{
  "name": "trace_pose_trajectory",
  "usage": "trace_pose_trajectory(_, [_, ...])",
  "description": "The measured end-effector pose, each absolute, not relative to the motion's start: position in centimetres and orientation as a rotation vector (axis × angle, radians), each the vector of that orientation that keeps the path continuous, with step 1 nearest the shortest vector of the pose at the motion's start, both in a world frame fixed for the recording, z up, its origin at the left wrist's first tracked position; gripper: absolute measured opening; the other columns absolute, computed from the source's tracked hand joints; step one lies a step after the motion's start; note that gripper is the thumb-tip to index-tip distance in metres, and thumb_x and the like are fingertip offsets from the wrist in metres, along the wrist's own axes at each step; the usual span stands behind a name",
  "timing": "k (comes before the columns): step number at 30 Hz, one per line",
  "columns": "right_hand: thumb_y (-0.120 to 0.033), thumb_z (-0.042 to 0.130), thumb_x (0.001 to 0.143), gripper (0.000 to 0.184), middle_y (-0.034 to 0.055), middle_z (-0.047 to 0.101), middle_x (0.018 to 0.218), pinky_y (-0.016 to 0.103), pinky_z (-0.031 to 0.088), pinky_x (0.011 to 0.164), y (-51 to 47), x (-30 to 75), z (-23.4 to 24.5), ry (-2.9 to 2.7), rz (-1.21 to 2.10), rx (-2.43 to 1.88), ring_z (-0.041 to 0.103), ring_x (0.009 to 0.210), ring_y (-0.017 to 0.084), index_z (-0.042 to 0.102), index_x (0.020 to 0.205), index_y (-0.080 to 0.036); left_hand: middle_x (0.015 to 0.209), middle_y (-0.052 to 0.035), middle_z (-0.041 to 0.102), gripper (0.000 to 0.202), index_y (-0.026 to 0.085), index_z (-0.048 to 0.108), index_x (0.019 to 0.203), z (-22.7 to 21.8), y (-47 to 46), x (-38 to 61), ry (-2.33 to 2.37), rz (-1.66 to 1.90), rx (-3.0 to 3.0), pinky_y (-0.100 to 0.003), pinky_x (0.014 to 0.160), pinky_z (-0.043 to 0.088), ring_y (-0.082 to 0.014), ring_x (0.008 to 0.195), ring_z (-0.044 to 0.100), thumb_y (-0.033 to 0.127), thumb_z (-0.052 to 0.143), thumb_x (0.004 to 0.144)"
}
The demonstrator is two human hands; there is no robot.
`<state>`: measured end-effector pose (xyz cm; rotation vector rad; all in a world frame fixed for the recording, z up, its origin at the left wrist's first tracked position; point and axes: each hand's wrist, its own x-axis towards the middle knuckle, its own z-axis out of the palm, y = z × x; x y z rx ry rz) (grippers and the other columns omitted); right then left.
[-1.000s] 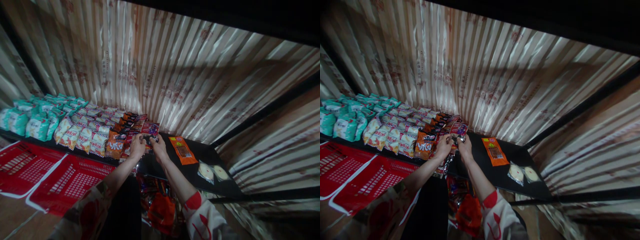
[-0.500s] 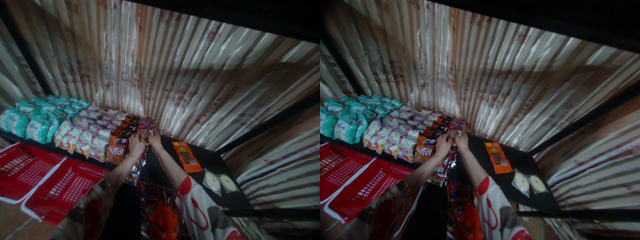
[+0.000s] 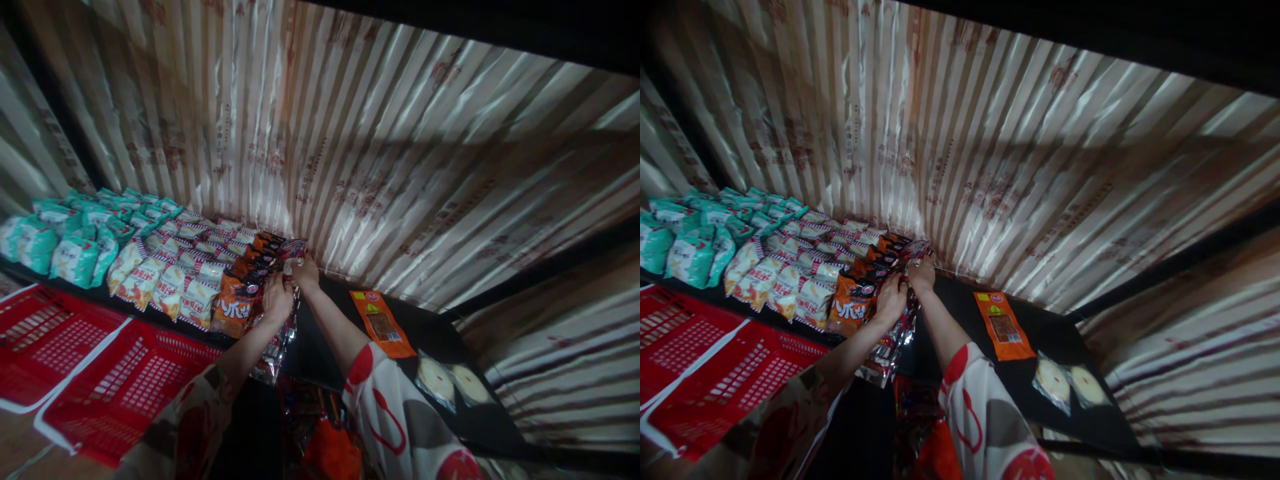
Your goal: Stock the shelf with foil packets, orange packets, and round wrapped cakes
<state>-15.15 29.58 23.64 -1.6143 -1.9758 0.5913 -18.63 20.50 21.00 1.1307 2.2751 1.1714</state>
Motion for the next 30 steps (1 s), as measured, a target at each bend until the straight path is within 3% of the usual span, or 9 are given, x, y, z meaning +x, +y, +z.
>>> trace_pose_trajectory(8, [-0.024,0.048,0.08,0.041,0.0135,0.063,0.111,0.035,0.045,0.087,29.4,-16.2,23.7,-1.92,0.68,-1.69,0.06,0.102,0.024,0.049,0.12,-0.014,0.136,-0.0119,0.048,0.045,0.009,0.05,0.127,20.2,21.0,-18.9,2.251,1.199,1.238,-0.034,0.112,0.025,-0.0204,0.132,0.035,0.02,0.035,0.086])
trace_pose_trajectory(20, [-0.024,0.047,0.076,0.04,0.0079,0.065,0.105,0.033,0.046,0.084,29.6,-16.1,22.8,-1.844,0.754,-1.7,0.061,0.097,0.021,0.052,0.116,-0.018,0.134,-0.0104,0.05,0.042,0.011,0.054,0.123,19.4,21.0,-19.3,2.25,1.19,1.31,-0.035,0.112,0.026,-0.0207,0.131,0.037,0.021,0.038,0.085])
trace_pose_trajectory(30, [-0.03,0.049,0.078,0.05,0.0121,0.06,0.112,0.042,0.046,0.083,29.1,-16.4,23.5,-1.921,0.69,-1.815,0.06,0.098,0.026,0.045,0.126,-0.022,0.132,-0.0112,0.052,0.042,0.011,0.054,0.122,19.3,21.3,-19.6,2.271,1.183,1.287,-0.032,0.111,0.027,-0.0187,0.129,0.04,0.019,0.037,0.085])
